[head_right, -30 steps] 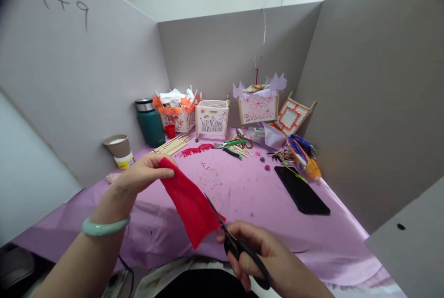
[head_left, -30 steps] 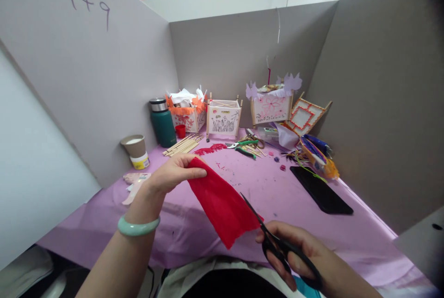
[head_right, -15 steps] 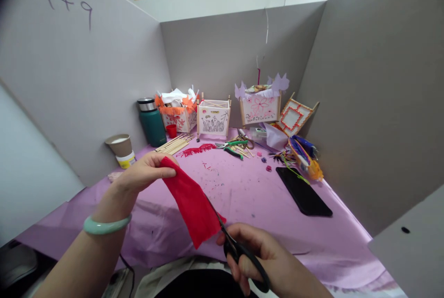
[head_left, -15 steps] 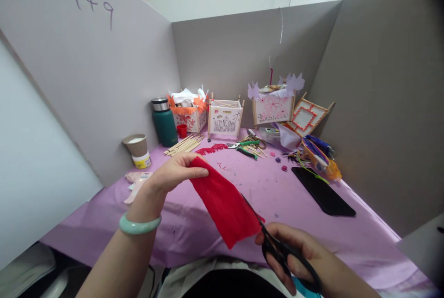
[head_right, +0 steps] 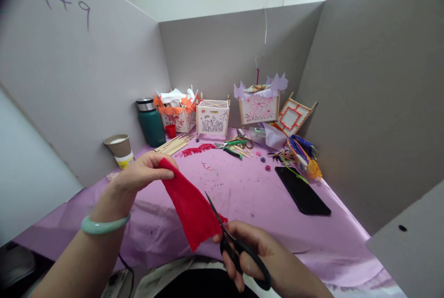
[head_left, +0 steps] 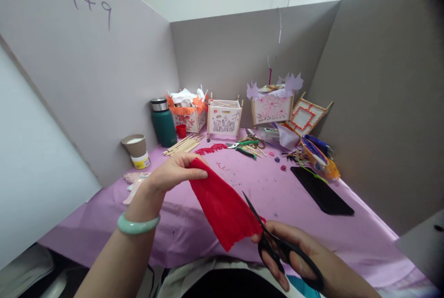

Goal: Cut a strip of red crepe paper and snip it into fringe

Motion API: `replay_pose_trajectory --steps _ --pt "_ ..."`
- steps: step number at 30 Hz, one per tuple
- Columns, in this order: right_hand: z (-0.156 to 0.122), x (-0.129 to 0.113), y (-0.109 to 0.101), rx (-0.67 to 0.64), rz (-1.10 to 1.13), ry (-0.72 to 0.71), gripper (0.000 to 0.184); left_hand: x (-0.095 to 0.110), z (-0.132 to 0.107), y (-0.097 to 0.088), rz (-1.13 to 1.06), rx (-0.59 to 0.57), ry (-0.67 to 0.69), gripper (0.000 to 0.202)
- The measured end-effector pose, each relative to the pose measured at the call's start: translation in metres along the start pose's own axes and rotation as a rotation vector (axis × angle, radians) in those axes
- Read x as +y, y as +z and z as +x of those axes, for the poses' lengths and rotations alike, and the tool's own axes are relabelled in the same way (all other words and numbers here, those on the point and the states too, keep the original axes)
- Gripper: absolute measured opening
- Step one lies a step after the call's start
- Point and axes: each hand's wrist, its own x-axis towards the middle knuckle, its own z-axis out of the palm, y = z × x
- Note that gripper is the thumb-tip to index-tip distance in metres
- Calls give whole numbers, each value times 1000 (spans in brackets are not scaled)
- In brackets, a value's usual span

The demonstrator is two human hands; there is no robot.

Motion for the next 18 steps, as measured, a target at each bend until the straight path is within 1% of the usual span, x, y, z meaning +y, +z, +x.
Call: replay_pose_trajectory --steps 3,7,13,18 --pt "1 0 0 -7 17 -12 53 1 0 0 1 -3 13 14" --pt "0 0 0 19 35 2 48 1 0 0 9 5 24 12" --pt "0 1 -2 47 72 28 50 3 0 0 48 20 32 15" --pt "1 1 -3 49 56 45 51 4 0 0 57 27 29 17"
